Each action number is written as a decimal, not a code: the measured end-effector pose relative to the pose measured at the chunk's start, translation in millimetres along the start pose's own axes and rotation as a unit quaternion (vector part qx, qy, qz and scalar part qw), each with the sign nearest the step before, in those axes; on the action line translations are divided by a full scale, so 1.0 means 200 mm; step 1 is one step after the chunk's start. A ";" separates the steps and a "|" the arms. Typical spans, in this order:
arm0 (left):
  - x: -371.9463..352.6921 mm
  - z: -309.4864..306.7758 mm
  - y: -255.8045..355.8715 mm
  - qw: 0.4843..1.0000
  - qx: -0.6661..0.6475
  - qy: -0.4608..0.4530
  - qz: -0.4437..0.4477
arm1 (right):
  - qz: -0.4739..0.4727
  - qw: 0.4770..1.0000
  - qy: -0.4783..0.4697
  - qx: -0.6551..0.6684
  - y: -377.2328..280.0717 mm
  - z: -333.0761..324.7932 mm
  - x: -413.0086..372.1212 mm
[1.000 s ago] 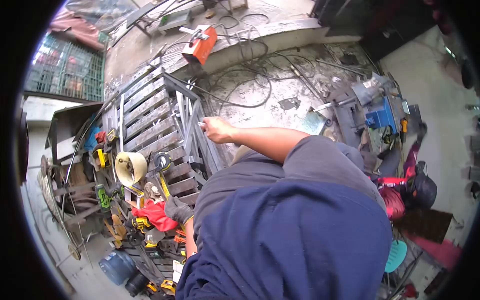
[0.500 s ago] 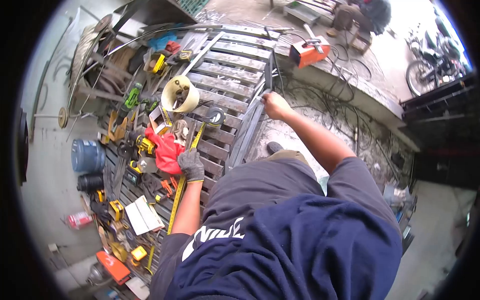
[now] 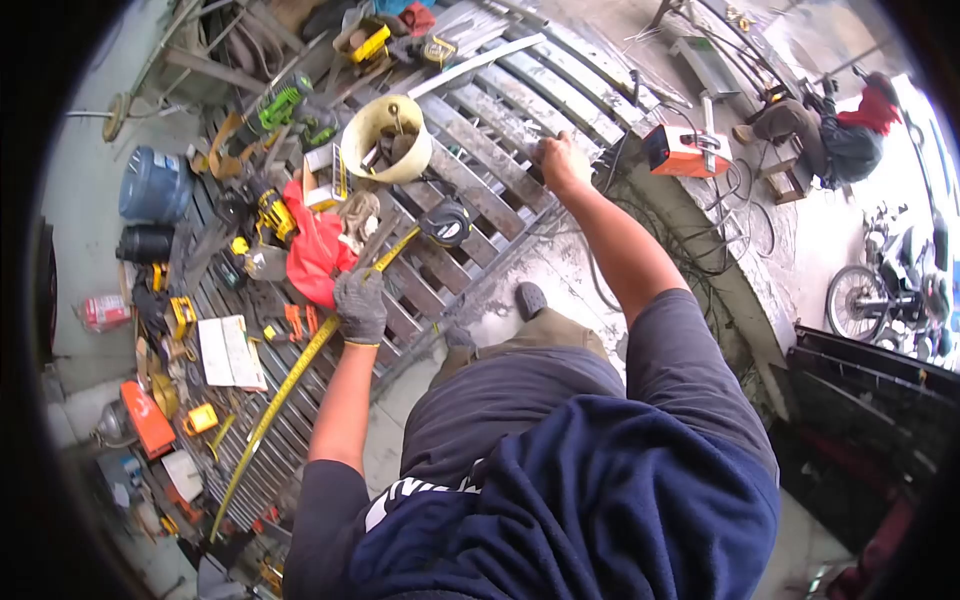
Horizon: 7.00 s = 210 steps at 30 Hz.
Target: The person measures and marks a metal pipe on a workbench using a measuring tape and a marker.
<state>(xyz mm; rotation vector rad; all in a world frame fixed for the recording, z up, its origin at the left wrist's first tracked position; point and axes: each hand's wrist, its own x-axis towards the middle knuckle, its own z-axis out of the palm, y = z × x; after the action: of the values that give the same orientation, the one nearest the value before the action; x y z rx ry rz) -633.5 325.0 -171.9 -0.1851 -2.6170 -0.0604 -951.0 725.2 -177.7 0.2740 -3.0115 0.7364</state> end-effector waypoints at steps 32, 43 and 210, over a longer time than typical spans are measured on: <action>0.01 -0.02 0.04 0.998 0.000 0.013 -0.056 | -0.301 0.940 -0.158 -0.020 -0.80 -0.09 -0.41; 0.00 -0.01 0.04 0.997 0.002 0.005 -0.073 | -0.413 0.894 -0.114 -0.134 -0.84 0.03 -0.29; 0.36 0.02 0.14 0.872 -0.243 -0.113 -0.411 | -0.399 0.825 -0.095 0.389 -0.79 0.30 -0.41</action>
<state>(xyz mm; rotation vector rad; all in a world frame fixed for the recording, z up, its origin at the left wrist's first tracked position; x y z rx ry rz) -694.1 361.2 -139.7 0.8085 -2.6534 -1.0451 -841.0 572.9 -165.4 1.5502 -2.1384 1.7730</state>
